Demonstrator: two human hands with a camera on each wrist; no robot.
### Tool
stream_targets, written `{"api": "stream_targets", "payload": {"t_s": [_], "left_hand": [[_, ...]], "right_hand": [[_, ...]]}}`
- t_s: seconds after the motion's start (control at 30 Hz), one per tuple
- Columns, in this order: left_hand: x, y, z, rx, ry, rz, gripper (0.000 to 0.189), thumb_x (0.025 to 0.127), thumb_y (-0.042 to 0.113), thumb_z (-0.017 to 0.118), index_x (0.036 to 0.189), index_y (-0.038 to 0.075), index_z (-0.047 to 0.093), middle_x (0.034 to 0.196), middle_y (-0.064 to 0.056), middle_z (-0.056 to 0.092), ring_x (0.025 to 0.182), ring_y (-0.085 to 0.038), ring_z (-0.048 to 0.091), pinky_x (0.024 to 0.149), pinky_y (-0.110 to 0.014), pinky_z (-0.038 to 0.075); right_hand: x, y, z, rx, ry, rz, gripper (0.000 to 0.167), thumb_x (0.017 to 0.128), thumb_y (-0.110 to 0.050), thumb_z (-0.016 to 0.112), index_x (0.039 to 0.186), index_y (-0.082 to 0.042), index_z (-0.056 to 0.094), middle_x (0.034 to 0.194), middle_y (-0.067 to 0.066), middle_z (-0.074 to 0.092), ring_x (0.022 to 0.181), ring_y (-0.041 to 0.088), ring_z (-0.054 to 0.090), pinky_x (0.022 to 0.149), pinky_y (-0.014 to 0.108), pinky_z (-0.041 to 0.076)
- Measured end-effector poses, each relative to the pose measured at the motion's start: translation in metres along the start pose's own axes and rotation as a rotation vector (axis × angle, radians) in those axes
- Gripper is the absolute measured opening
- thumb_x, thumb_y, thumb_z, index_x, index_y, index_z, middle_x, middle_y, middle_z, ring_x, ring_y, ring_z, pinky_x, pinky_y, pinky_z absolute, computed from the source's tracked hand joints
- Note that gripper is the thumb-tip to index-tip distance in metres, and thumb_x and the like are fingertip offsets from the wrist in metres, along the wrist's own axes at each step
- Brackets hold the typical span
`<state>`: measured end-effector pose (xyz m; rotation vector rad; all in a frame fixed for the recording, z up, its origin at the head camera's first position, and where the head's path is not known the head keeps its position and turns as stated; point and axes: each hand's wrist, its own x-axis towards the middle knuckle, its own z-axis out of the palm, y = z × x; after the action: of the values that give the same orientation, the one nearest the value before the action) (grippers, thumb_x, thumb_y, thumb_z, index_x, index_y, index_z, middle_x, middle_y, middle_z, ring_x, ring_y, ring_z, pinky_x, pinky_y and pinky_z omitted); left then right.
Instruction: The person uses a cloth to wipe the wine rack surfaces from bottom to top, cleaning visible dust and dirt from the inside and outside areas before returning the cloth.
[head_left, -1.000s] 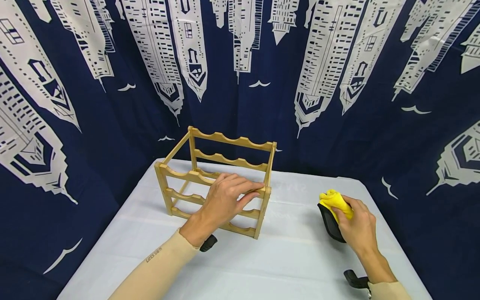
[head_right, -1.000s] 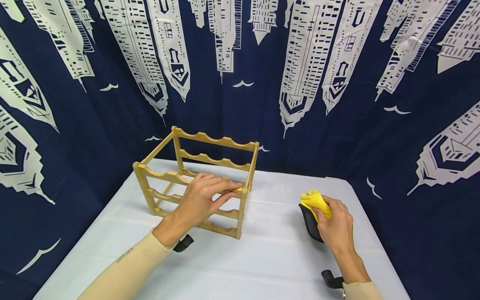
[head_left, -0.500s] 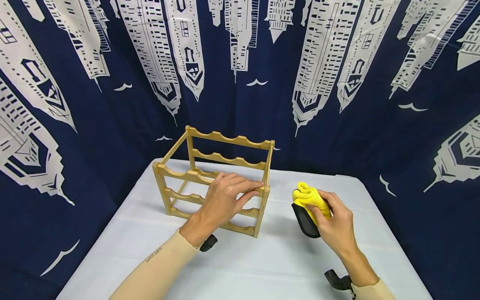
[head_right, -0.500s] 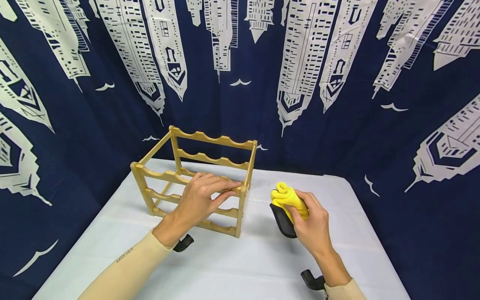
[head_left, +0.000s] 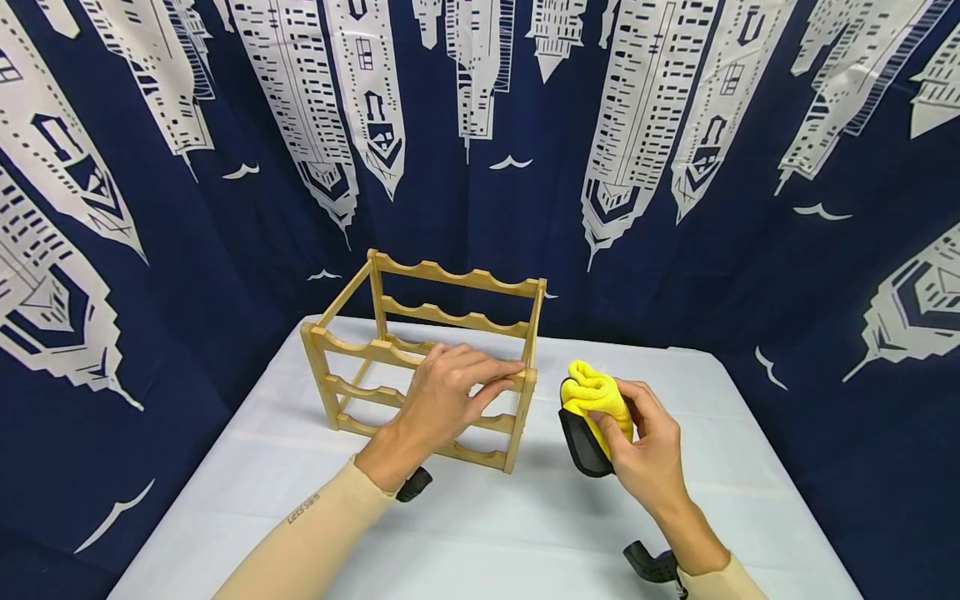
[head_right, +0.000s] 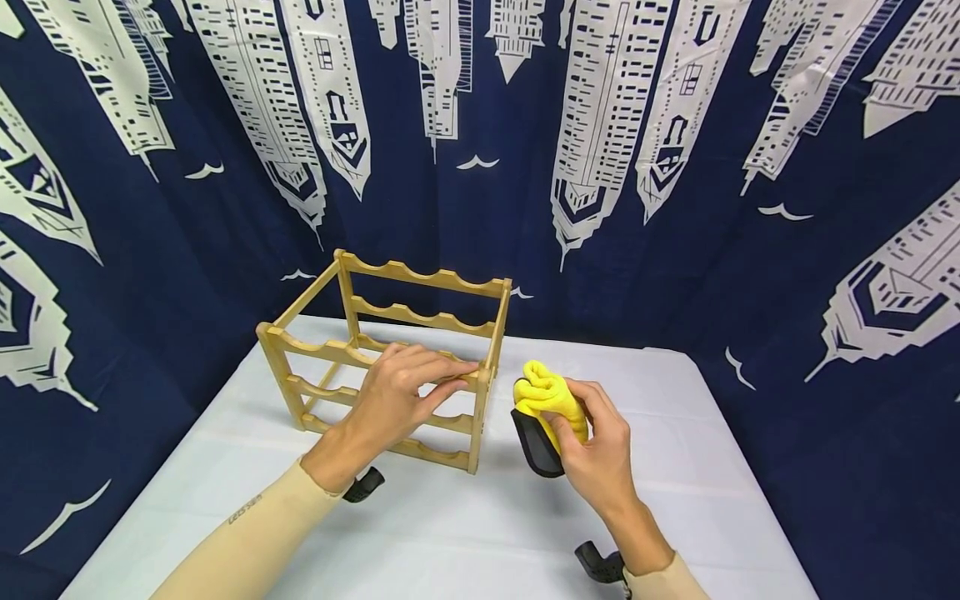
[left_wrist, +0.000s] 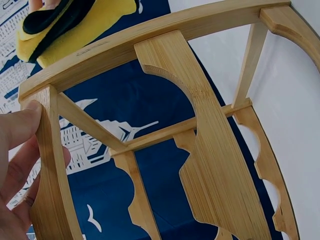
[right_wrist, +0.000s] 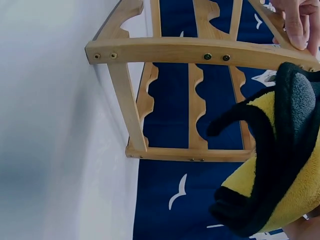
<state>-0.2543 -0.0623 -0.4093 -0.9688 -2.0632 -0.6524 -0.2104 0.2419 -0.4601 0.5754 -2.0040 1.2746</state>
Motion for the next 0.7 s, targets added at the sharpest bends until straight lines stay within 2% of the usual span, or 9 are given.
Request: {"api": "stream_targets", "payload": {"t_s": [0.13,0.33,0.57,0.7], "left_hand": [[0.002,0.002,0.000,-0.006,-0.002,-0.001,0.027,0.100,0.025,0.095,0.126,0.029,0.092,0.109,0.012,0.091,0.096,-0.011,0.083,0.073,-0.031,0.046],[0.004,0.006,0.002,-0.015,0.007,-0.016,0.025,0.101,0.024,0.095,0.125,0.028,0.093,0.108,0.011,0.091,0.095,-0.013,0.083,0.071,-0.031,0.039],[0.007,0.015,0.010,0.002,0.028,-0.026,0.023,0.100,0.027,0.095,0.123,0.028,0.093,0.107,0.011,0.092,0.092,-0.014,0.082,0.070,-0.031,0.043],[0.008,0.019,0.013,-0.011,0.034,-0.039,0.023,0.099,0.027,0.096,0.122,0.026,0.093,0.106,0.009,0.092,0.092,-0.014,0.083,0.071,-0.031,0.050]], "right_hand": [[-0.001,-0.001,0.000,0.030,-0.007,0.001,0.056,0.087,0.029,0.083,0.138,0.008,0.074,0.129,0.007,0.075,0.119,0.002,0.073,0.109,0.011,0.061],[-0.002,-0.004,0.002,0.081,-0.046,0.036,0.054,0.090,0.029,0.081,0.139,0.009,0.072,0.132,-0.006,0.073,0.121,0.005,0.073,0.110,0.014,0.062],[-0.001,-0.008,0.013,0.139,-0.073,0.048,0.049,0.093,0.027,0.078,0.139,0.009,0.071,0.131,-0.005,0.072,0.120,0.008,0.072,0.110,0.015,0.062],[0.004,-0.010,0.022,0.130,-0.067,0.038,0.046,0.098,0.023,0.077,0.141,0.008,0.071,0.131,0.002,0.072,0.119,0.007,0.071,0.109,0.014,0.062]]}}
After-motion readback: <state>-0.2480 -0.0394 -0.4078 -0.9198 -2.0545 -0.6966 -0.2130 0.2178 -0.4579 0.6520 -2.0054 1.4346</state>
